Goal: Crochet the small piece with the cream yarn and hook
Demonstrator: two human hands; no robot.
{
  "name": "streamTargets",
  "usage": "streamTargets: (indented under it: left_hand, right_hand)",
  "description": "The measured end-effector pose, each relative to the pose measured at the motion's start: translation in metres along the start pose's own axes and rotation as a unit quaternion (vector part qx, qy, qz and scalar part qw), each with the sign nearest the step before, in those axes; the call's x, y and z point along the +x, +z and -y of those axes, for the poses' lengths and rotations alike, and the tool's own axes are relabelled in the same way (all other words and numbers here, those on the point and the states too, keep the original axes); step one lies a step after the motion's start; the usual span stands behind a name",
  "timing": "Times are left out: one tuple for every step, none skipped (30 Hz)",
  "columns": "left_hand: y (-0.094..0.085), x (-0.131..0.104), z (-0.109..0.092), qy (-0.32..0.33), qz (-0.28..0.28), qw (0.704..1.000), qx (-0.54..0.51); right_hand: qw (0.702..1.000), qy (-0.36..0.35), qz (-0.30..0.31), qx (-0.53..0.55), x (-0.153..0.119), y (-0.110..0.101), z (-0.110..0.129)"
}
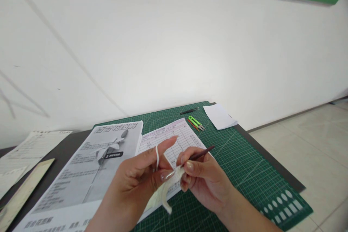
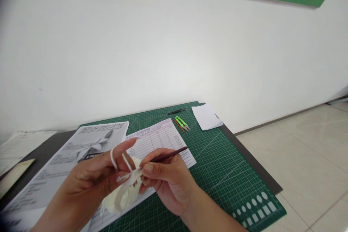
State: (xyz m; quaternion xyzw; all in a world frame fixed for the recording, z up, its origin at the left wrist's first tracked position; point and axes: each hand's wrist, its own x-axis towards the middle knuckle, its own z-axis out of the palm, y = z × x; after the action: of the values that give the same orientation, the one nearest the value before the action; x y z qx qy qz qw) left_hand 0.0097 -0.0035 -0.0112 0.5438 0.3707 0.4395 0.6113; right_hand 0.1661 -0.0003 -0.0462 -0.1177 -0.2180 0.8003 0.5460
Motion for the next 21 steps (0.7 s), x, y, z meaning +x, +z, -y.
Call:
streamTargets:
  left_hand:
    - [0.000,-0.001,0.001,0.012,0.002,1.000,0.002]
    - [0.000,-0.001,0.001,0.022,0.010,1.000,0.001]
    - [0.000,-0.002,0.001,0.031,0.022,0.999,0.001]
    - [0.000,-0.003,0.001,0.040,0.035,0.999,0.006]
    - [0.000,-0.004,0.000,0.049,0.046,0.998,0.018]
    - [-0.001,-0.004,-0.001,0.056,0.054,0.996,0.038]
    - [-0.002,-0.005,-0.002,0.058,0.058,0.995,0.062]
    - [-0.003,-0.005,-0.003,0.057,0.059,0.993,0.086]
    - [-0.004,-0.005,-0.003,0.054,0.062,0.991,0.103]
    - [-0.005,-0.005,-0.004,0.052,0.066,0.990,0.115]
    - [-0.007,-0.006,-0.004,0.050,0.072,0.989,0.121]
    - [-0.008,-0.006,-0.004,0.049,0.077,0.989,0.119]
    - [-0.009,-0.007,-0.004,0.042,0.084,0.989,0.117]
    - [-0.011,-0.008,-0.004,0.034,0.095,0.988,0.116]
    - [-0.013,-0.009,-0.004,0.024,0.104,0.987,0.118]
    - [-0.014,-0.010,-0.004,0.015,0.118,0.984,0.131]
    - [-0.016,-0.011,-0.005,0.011,0.125,0.981,0.147]
    - [-0.018,-0.011,-0.006,0.007,0.127,0.978,0.165]
    - [-0.019,-0.011,-0.007,0.010,0.127,0.975,0.182]
    - [-0.020,-0.010,-0.009,0.020,0.124,0.973,0.192]
    - [-0.020,-0.009,-0.011,0.025,0.125,0.972,0.198]
  right_hand:
    - [1.000,0.001,0.004,0.001,0.000,0.000,0.000]
    - [1.000,0.002,0.007,0.001,0.000,0.000,0.000]
    - [1.000,0.003,0.009,0.000,0.000,0.001,-0.001]
    - [1.000,0.004,0.011,-0.001,0.000,0.001,-0.001]
    - [1.000,0.004,0.013,-0.002,-0.001,0.001,-0.001]
    - [1.000,0.004,0.016,-0.003,-0.001,0.001,-0.001]
    - [1.000,0.003,0.019,-0.003,-0.001,0.002,-0.001]
    - [1.000,0.000,0.023,-0.002,-0.001,0.002,-0.001]
    - [1.000,-0.003,0.027,-0.001,-0.001,0.002,-0.001]
    - [0.999,-0.007,0.031,0.001,-0.001,0.002,-0.002]
    - [0.999,-0.011,0.036,0.001,-0.001,0.002,-0.002]
    - [0.999,-0.013,0.039,0.001,-0.002,0.002,-0.003]
    - [0.999,-0.016,0.042,0.001,-0.002,0.002,-0.003]
    - [0.999,-0.017,0.044,0.000,-0.002,0.002,-0.004]
    - [0.999,-0.019,0.044,-0.001,-0.002,0.001,-0.004]
    - [0.999,-0.019,0.042,-0.002,-0.002,0.001,-0.004]
    - [0.999,-0.019,0.041,-0.006,-0.001,0.001,-0.004]
    - [0.999,-0.020,0.038,-0.009,-0.001,0.001,-0.004]
    - [0.999,-0.022,0.036,-0.014,-0.001,0.001,-0.004]
    - [0.999,-0.024,0.034,-0.019,-0.001,0.001,-0.003]
    - [0.999,-0.027,0.032,-0.025,-0.001,0.001,-0.003]
